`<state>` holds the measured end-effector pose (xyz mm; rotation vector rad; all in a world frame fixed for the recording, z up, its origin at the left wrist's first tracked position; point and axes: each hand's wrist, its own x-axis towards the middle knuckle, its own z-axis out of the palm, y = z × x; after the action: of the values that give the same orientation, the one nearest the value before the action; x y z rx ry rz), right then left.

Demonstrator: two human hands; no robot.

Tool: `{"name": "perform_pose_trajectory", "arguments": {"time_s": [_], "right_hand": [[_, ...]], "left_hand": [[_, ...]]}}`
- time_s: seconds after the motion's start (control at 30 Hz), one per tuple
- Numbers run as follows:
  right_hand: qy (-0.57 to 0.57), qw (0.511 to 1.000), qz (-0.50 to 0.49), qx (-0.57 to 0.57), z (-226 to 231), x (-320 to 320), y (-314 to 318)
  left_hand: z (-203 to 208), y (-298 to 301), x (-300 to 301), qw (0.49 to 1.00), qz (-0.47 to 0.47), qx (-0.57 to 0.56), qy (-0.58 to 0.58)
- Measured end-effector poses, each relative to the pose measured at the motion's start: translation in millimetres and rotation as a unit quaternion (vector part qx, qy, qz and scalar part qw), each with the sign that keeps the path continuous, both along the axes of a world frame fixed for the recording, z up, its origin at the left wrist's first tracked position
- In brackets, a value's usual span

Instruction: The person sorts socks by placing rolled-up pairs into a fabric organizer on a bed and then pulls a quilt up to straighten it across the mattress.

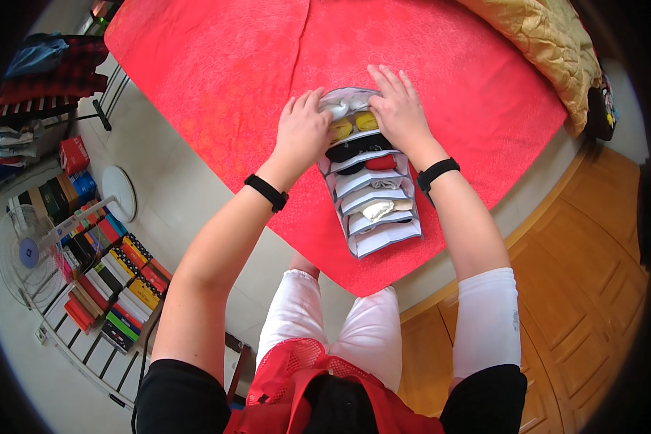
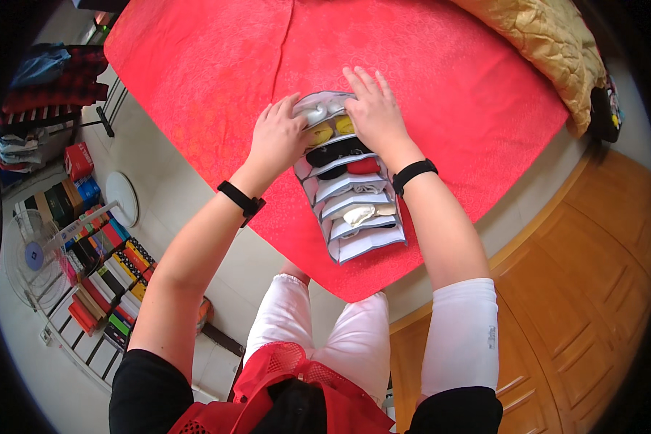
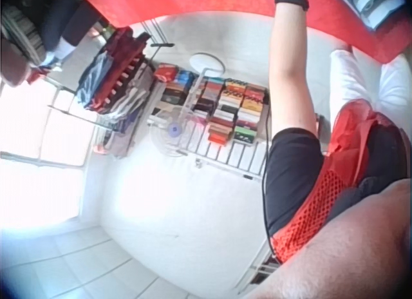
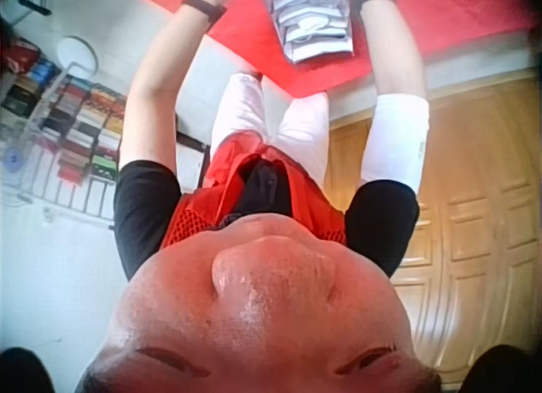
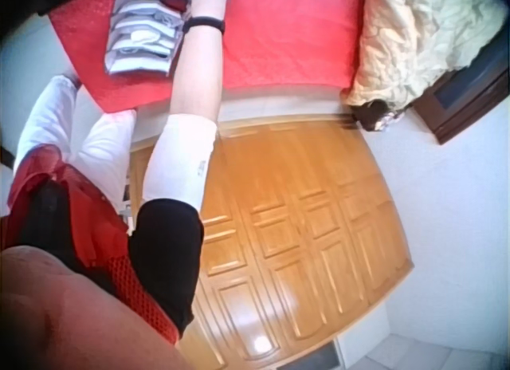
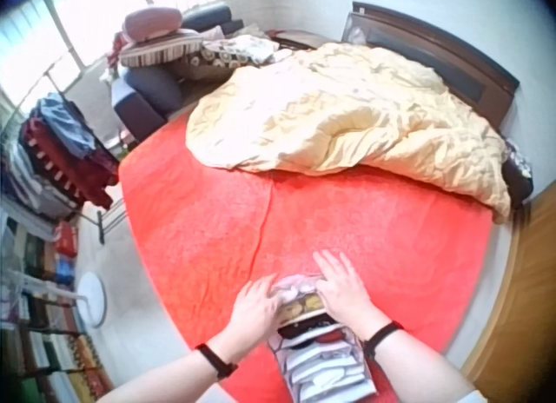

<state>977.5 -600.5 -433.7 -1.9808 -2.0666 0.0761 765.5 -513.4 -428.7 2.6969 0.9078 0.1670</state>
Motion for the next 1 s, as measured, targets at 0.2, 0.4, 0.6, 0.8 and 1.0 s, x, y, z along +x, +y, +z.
{"name": "perform_pose_trajectory", "arguments": {"time_s": [0.2, 0.4, 0.6, 0.8, 1.0], "right_hand": [[-0.046, 0.998, -0.016, -0.044, -3, 2, -3], [-0.022, 0.998, -0.032, -0.057, 1, 6, -12], [0.038, 0.998, -0.034, -0.032, 9, 16, -25], [0.325, 0.91, -0.254, -0.048, 12, 22, -78], [0.307, 0.904, -0.224, -0.195, 0, 11, -156]], "left_hand": [[-9, 3, -3, 0.995, -0.005, 0.049, 0.086], [-7, -2, -3, 0.993, 0.006, 0.048, 0.11], [5, -4, -15, 0.999, 0.009, -0.023, 0.026], [22, -34, -41, 0.982, 0.106, -0.108, -0.112], [6, -109, -67, 0.904, 0.274, -0.316, -0.088]]}}
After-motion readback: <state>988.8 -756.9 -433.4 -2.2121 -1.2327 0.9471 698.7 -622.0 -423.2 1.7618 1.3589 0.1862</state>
